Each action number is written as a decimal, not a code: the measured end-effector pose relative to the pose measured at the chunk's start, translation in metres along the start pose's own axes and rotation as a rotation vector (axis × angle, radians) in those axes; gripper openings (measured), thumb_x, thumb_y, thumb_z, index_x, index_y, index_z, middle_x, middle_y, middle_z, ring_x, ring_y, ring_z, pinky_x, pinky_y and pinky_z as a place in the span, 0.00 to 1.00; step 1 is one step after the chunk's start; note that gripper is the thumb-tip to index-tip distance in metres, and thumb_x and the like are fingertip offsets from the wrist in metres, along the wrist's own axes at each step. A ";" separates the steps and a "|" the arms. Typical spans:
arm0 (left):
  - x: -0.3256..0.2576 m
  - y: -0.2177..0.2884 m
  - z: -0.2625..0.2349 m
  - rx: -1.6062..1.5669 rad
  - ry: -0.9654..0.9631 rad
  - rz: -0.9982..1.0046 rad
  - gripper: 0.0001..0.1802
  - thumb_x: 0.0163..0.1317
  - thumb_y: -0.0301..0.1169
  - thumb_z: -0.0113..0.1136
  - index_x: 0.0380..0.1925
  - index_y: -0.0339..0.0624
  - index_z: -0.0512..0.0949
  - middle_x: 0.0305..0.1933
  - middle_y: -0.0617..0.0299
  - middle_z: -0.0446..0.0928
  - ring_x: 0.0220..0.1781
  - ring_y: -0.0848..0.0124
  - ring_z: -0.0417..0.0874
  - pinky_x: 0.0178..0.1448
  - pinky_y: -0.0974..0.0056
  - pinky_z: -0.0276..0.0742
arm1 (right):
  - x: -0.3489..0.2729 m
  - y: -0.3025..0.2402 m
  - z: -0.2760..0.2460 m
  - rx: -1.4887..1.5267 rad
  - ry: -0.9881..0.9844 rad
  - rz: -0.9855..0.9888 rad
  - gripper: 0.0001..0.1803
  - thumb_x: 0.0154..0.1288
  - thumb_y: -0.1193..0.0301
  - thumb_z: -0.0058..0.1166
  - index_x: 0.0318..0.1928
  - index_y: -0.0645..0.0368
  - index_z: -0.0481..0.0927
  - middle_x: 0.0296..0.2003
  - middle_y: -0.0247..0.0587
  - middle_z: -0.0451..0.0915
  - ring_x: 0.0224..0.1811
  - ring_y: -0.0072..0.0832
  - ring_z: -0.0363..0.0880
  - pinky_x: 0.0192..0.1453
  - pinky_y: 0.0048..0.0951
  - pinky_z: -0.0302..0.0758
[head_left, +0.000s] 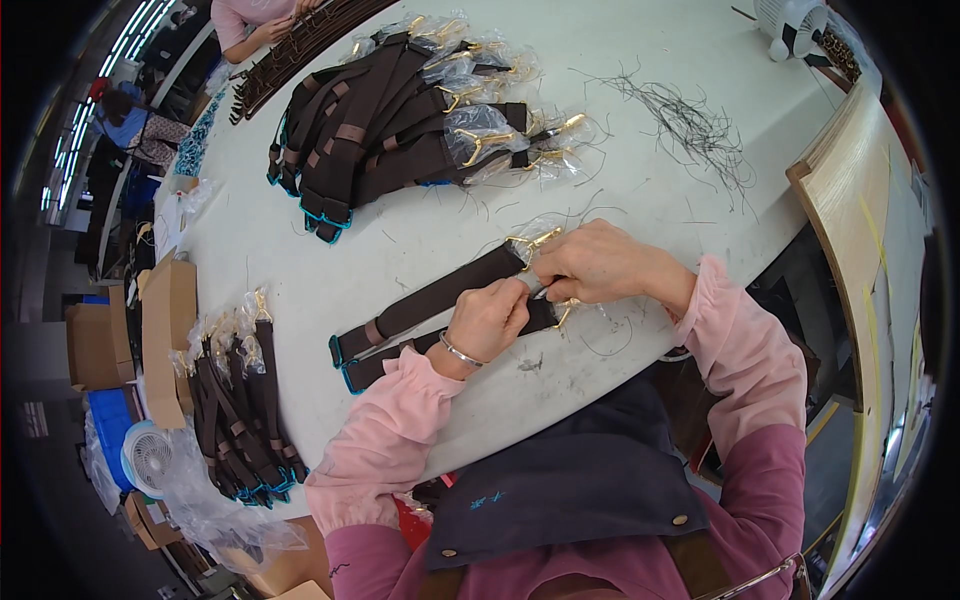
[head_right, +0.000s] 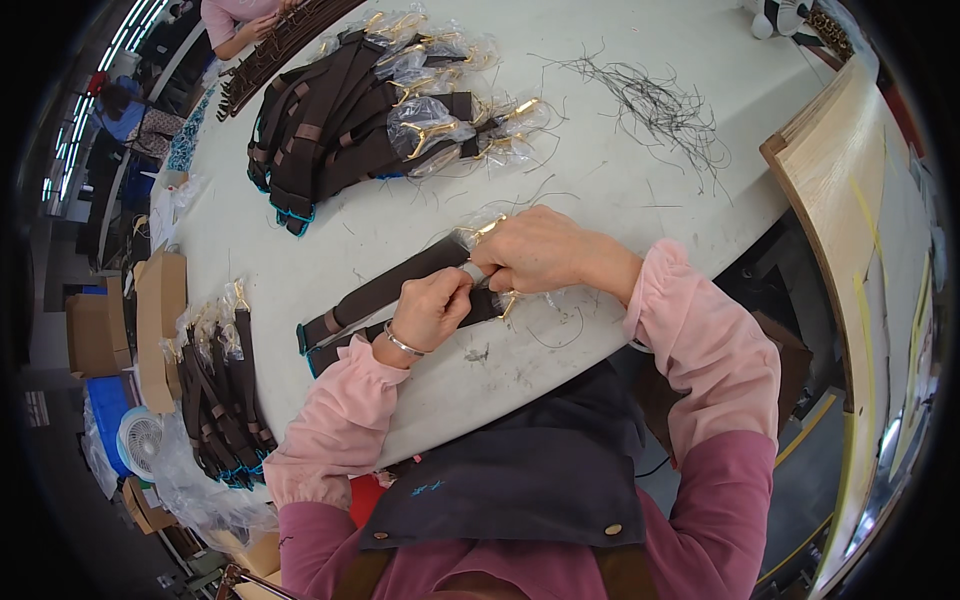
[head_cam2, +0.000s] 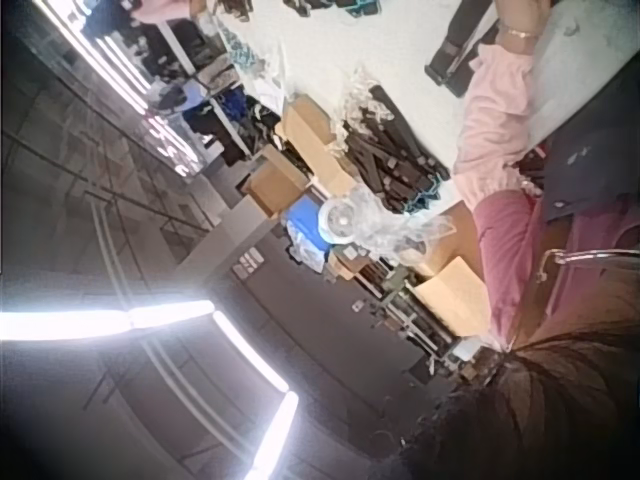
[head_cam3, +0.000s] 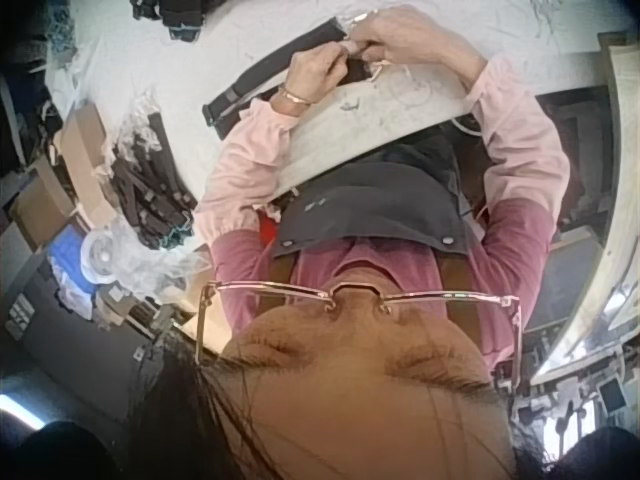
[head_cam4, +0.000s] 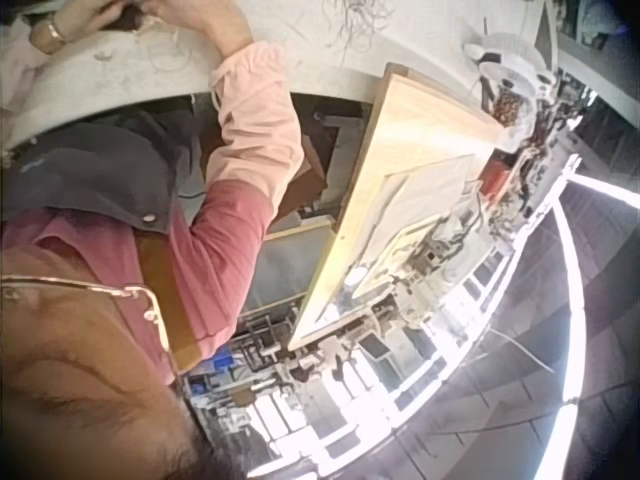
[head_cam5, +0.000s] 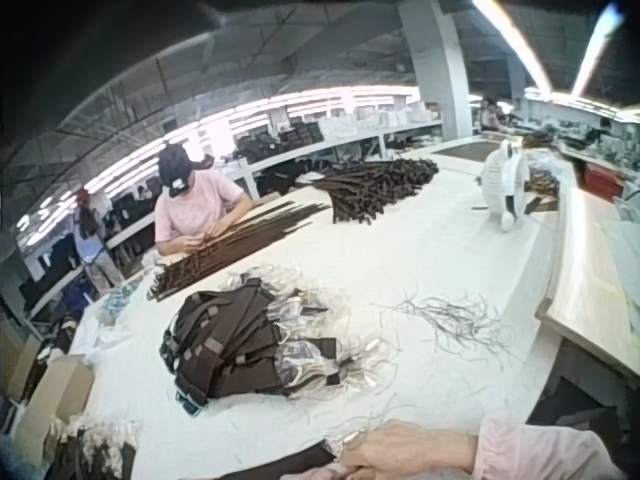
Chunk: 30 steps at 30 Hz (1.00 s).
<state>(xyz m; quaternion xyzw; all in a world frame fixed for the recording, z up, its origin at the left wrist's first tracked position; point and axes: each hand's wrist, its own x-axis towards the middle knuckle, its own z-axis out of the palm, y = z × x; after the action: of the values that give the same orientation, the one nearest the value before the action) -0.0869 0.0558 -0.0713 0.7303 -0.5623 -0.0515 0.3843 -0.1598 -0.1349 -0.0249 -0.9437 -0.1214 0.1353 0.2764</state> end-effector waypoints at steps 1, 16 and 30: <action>0.000 0.000 -0.001 -0.008 -0.004 -0.017 0.05 0.48 0.18 0.55 0.26 0.38 0.72 0.22 0.56 0.74 0.20 0.60 0.76 0.24 0.64 0.72 | 0.000 -0.001 -0.001 0.016 0.003 0.010 0.08 0.49 0.67 0.59 0.26 0.55 0.75 0.25 0.33 0.75 0.32 0.34 0.75 0.33 0.37 0.68; -0.001 -0.001 -0.001 -0.004 -0.017 -0.007 0.05 0.50 0.22 0.55 0.27 0.38 0.70 0.23 0.54 0.75 0.23 0.57 0.77 0.24 0.60 0.73 | 0.002 0.001 0.009 0.035 0.056 -0.021 0.09 0.49 0.65 0.59 0.25 0.55 0.75 0.24 0.33 0.75 0.31 0.34 0.75 0.32 0.37 0.68; 0.010 0.003 -0.013 -0.234 -0.191 -0.352 0.03 0.56 0.23 0.52 0.29 0.35 0.74 0.17 0.63 0.72 0.17 0.79 0.73 0.20 0.72 0.70 | -0.064 -0.037 0.039 -0.204 0.493 0.087 0.12 0.49 0.66 0.61 0.30 0.57 0.72 0.26 0.37 0.71 0.29 0.32 0.76 0.28 0.33 0.72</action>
<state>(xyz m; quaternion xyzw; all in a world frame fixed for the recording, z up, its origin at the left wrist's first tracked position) -0.0789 0.0531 -0.0567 0.7595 -0.4502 -0.2515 0.3965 -0.2380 -0.1054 -0.0239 -0.9754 -0.0228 -0.0999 0.1952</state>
